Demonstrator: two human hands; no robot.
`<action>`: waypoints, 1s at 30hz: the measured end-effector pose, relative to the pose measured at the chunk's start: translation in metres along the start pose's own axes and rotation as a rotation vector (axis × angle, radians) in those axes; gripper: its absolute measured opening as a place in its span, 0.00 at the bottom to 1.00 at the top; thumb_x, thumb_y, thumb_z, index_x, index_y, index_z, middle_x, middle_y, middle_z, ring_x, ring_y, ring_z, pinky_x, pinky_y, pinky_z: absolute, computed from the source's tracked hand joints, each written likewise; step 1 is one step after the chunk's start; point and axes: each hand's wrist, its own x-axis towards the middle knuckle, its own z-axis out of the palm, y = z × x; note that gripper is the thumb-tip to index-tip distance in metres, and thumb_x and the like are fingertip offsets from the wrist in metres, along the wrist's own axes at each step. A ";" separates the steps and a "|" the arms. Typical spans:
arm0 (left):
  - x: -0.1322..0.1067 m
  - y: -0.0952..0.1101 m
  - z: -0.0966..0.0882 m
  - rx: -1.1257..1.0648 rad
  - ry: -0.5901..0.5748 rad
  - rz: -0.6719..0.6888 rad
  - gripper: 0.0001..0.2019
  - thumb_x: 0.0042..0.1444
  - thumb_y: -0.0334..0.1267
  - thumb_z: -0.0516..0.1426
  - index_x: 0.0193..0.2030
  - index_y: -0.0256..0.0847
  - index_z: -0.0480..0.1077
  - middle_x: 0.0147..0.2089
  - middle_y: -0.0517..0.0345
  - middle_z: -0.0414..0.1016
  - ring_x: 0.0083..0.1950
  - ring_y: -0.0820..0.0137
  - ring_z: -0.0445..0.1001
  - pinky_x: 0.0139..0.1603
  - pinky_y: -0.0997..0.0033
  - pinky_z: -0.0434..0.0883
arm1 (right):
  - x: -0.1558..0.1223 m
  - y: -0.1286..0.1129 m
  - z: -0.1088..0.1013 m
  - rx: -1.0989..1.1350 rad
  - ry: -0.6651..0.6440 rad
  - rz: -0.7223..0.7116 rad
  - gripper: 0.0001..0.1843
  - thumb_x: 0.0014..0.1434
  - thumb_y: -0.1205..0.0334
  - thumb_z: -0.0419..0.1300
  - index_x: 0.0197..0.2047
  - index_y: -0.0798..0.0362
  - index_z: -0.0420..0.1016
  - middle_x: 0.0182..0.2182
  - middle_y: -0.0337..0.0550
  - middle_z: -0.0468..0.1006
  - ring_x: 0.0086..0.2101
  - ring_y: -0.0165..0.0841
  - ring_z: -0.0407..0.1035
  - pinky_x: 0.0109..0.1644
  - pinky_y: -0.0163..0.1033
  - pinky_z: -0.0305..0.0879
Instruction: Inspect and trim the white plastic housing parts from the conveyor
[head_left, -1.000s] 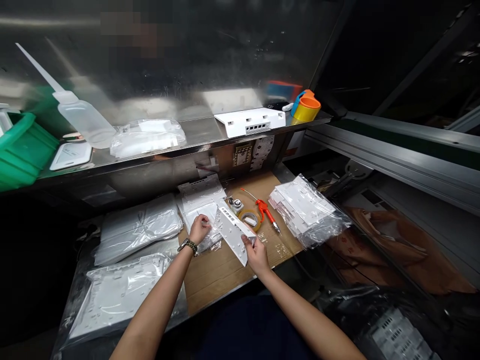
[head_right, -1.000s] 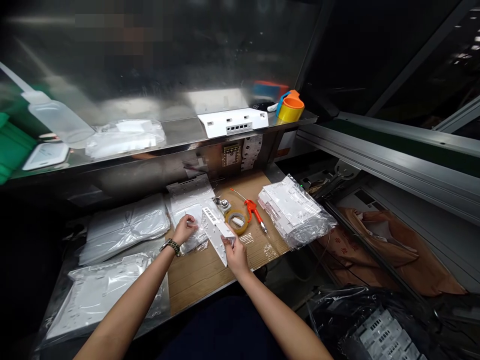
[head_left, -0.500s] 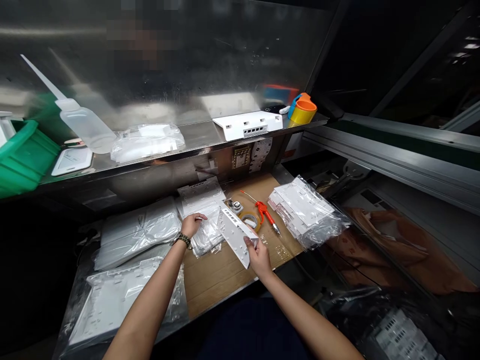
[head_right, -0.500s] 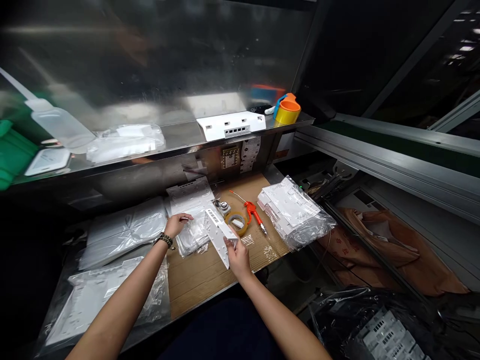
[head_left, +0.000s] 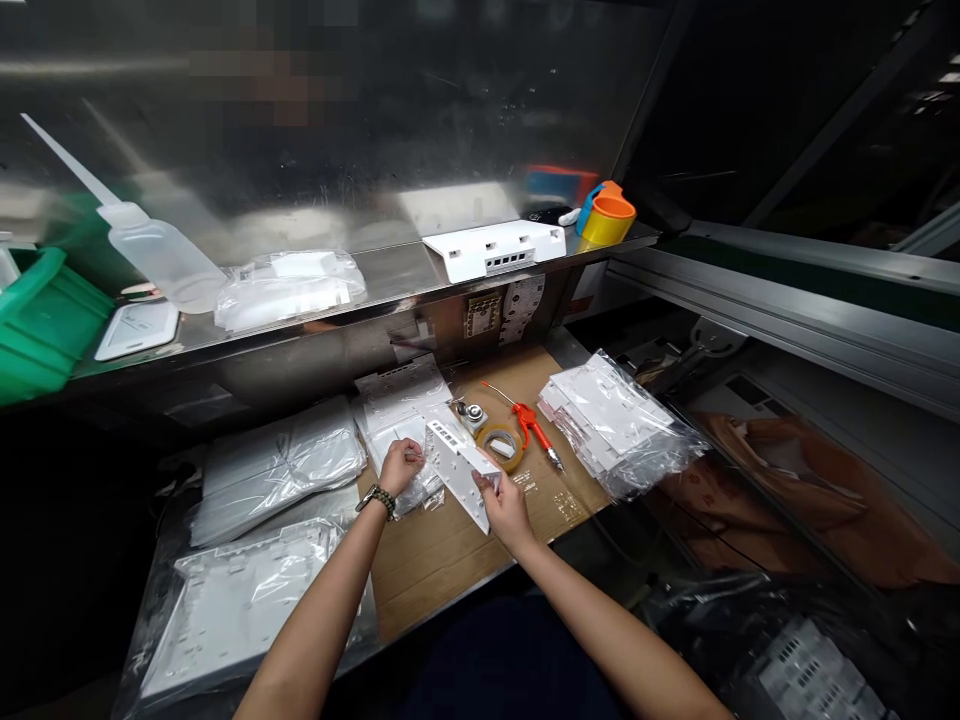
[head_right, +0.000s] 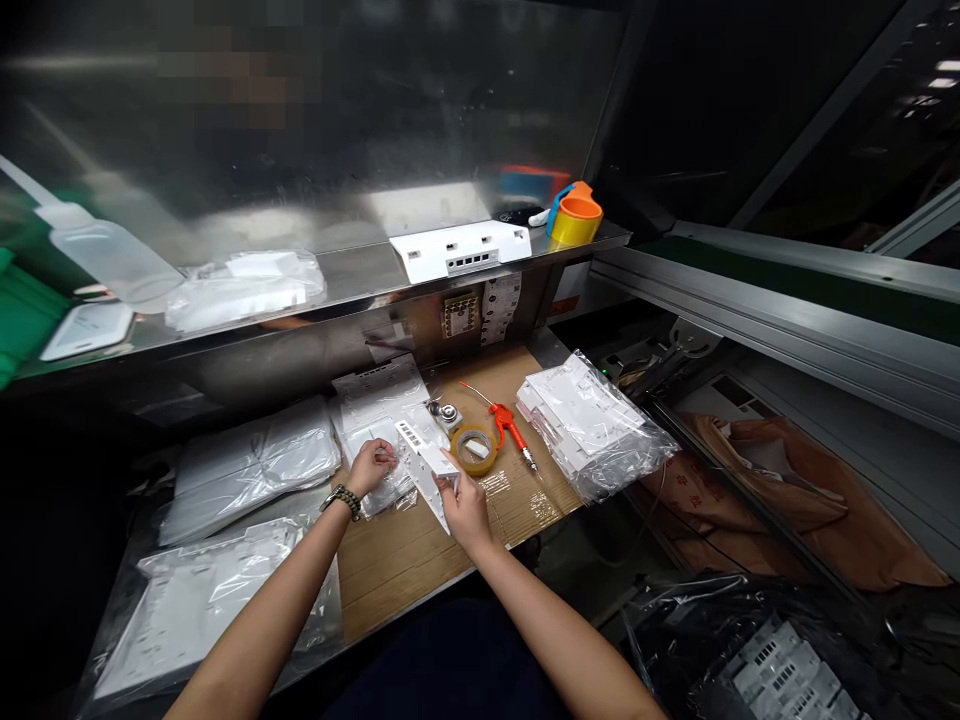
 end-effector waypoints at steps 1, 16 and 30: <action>-0.002 0.001 -0.001 0.036 0.009 0.014 0.15 0.66 0.42 0.61 0.55 0.38 0.72 0.55 0.49 0.76 0.48 0.63 0.78 0.47 0.57 0.79 | 0.000 0.002 0.001 -0.009 -0.003 0.000 0.29 0.70 0.43 0.55 0.66 0.51 0.70 0.60 0.54 0.78 0.58 0.45 0.75 0.61 0.52 0.71; 0.014 0.057 -0.064 0.475 0.035 0.186 0.38 0.51 0.19 0.52 0.68 0.49 0.66 0.81 0.53 0.43 0.56 0.53 0.76 0.54 0.52 0.73 | -0.001 -0.004 0.003 -0.020 0.016 0.011 0.24 0.70 0.47 0.54 0.62 0.50 0.75 0.52 0.53 0.83 0.56 0.46 0.76 0.60 0.53 0.72; -0.008 0.123 -0.071 -0.023 0.032 0.316 0.34 0.49 0.33 0.54 0.66 0.38 0.71 0.58 0.47 0.79 0.35 0.68 0.73 0.30 0.73 0.71 | -0.015 -0.017 -0.028 -0.084 -0.018 -0.321 0.28 0.67 0.65 0.54 0.70 0.46 0.66 0.58 0.50 0.80 0.54 0.44 0.78 0.57 0.47 0.77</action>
